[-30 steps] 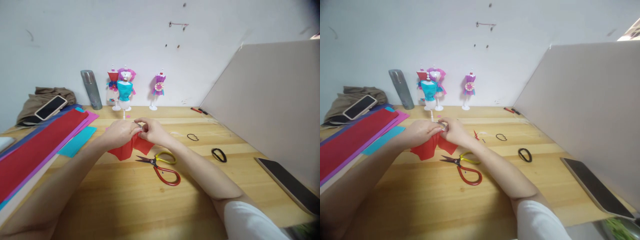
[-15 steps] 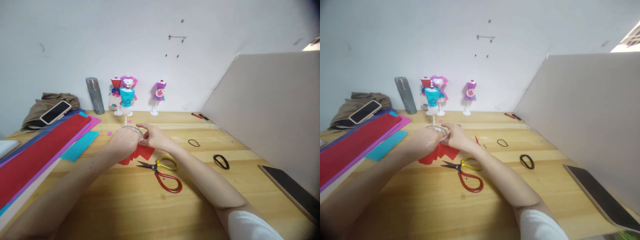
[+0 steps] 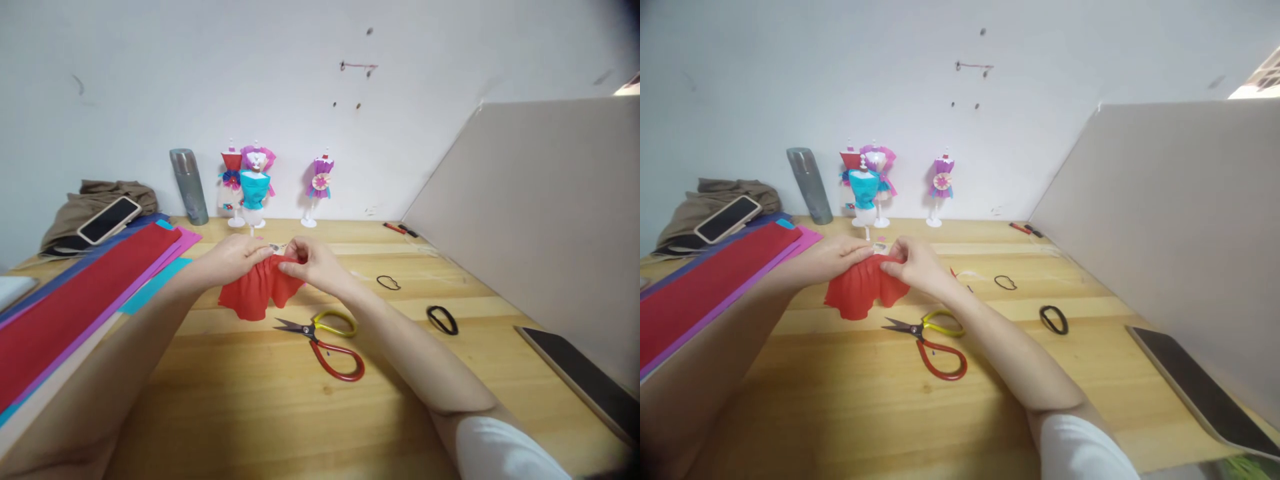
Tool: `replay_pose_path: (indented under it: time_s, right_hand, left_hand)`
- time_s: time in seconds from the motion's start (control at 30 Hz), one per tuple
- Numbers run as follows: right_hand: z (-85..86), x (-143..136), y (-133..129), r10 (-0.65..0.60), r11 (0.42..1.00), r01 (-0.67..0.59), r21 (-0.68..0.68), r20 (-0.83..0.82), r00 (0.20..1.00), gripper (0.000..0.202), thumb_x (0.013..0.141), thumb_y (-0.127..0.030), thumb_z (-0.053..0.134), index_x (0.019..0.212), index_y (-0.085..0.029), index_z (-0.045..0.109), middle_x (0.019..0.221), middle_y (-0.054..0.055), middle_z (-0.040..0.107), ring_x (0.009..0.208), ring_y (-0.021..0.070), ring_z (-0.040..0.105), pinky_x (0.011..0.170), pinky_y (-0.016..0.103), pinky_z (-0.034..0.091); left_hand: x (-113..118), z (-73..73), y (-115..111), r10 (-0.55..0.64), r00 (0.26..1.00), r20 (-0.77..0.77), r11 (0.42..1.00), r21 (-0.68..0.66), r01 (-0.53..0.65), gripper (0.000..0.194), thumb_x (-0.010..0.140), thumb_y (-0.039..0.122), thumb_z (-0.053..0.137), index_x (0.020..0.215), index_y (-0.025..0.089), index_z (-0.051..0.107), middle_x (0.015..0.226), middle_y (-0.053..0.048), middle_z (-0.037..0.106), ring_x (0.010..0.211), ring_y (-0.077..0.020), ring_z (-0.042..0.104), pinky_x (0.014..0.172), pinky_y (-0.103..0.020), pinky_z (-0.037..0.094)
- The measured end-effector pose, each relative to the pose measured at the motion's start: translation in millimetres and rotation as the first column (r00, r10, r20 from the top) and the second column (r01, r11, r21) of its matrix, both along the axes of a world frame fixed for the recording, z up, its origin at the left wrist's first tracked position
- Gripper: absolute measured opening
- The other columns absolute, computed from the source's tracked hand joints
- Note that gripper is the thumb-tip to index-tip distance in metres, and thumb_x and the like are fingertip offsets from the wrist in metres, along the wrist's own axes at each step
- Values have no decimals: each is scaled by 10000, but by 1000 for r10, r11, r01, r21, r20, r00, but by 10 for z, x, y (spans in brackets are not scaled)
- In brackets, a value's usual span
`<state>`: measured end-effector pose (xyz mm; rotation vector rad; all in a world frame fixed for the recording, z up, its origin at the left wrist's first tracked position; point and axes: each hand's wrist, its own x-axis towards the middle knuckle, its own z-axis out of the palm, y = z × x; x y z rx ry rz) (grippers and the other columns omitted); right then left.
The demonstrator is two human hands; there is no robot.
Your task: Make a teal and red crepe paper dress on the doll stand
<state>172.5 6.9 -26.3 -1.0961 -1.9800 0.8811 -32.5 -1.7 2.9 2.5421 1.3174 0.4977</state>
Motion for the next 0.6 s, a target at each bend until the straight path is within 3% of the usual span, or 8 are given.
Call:
replay_pose_path:
  time_s: [0.23, 0.43, 0.6]
  right_hand:
    - [9, -9, -62, 26, 999, -26, 37, 15, 1000, 153, 716, -321, 604, 665, -193, 538, 610, -25, 520, 600, 125, 460, 562, 262, 343]
    - [17, -5, -56, 15, 998, -13, 63, -32, 999, 154, 740, -320, 591, 686, -176, 602, 647, -2, 583, 642, 139, 500, 600, 270, 373]
    - [19, -34, -82, 9, 998, -5, 61, -71, 997, 153, 745, -317, 582, 689, -176, 602, 660, 1, 601, 657, 144, 519, 637, 285, 397]
  left_hand:
    - [29, 38, -14, 10, 999, 49, 999, -43, -8, 417, 926, 485, 317, 735, 195, 547, 739, -26, 646, 700, -180, 576, 663, -291, 428]
    - [34, 42, -18, -11, 998, 56, 999, -43, 13, 433, 926, 498, 309, 743, 194, 559, 750, -37, 656, 719, -190, 584, 673, -304, 427]
    - [34, 47, -18, 41, 999, 25, 997, -59, -39, 432, 911, 499, 310, 744, 192, 563, 783, -55, 672, 742, -207, 599, 699, -325, 435]
